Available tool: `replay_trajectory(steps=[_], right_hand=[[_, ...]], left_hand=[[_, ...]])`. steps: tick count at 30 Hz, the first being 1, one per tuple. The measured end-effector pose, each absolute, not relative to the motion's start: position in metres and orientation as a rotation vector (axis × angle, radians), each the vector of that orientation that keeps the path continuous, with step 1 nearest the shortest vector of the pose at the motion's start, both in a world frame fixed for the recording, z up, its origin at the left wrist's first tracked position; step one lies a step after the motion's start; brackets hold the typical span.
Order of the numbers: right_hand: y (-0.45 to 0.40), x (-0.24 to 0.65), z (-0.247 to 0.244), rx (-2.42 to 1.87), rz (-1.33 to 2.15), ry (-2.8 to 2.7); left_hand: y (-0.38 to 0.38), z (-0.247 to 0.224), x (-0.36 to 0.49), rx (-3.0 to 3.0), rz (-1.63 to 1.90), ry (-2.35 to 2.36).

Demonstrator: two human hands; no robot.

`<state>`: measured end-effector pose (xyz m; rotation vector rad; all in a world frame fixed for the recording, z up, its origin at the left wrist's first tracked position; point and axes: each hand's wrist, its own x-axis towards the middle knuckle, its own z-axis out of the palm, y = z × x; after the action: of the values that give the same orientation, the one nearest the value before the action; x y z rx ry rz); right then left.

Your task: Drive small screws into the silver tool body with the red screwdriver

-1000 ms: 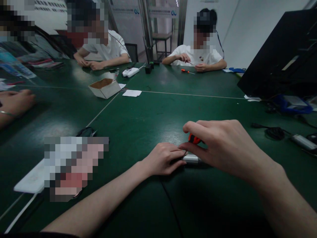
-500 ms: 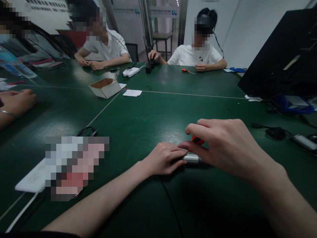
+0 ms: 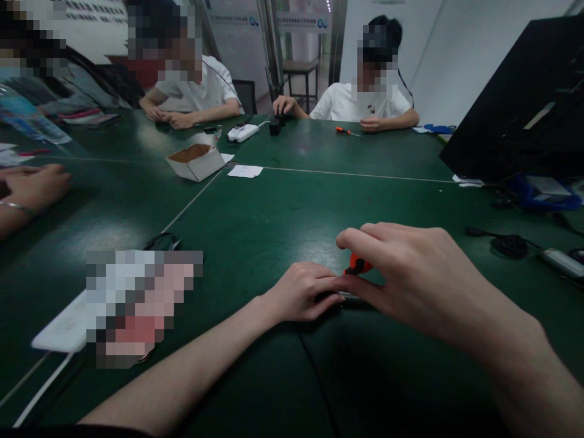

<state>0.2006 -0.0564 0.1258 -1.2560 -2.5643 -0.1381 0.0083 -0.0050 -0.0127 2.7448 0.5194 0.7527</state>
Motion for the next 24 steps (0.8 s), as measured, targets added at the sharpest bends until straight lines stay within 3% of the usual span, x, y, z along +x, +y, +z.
replay_trajectory(steps=[4,12,19,24], right_hand=[[-0.0562,0.1989,0.1241,-1.316,-0.282,-2.549],[-0.057,0.1983,0.1266,-1.25,-0.101,-2.577],[-0.0555,0.1999,0.1276,-1.355,-0.301,-2.563],[-0.0564,0.1996,0.127,-1.213,-0.234,-2.617]], left_hand=[[-0.0048,-0.0119,0.0082,2.789,0.801,0.5],[-0.0037,-0.0108,0.0083,2.781,0.796,0.452],[-0.0045,-0.0129,0.008,2.807,0.828,0.483],[-0.0044,-0.0121,0.0092,2.783,0.899,0.456]])
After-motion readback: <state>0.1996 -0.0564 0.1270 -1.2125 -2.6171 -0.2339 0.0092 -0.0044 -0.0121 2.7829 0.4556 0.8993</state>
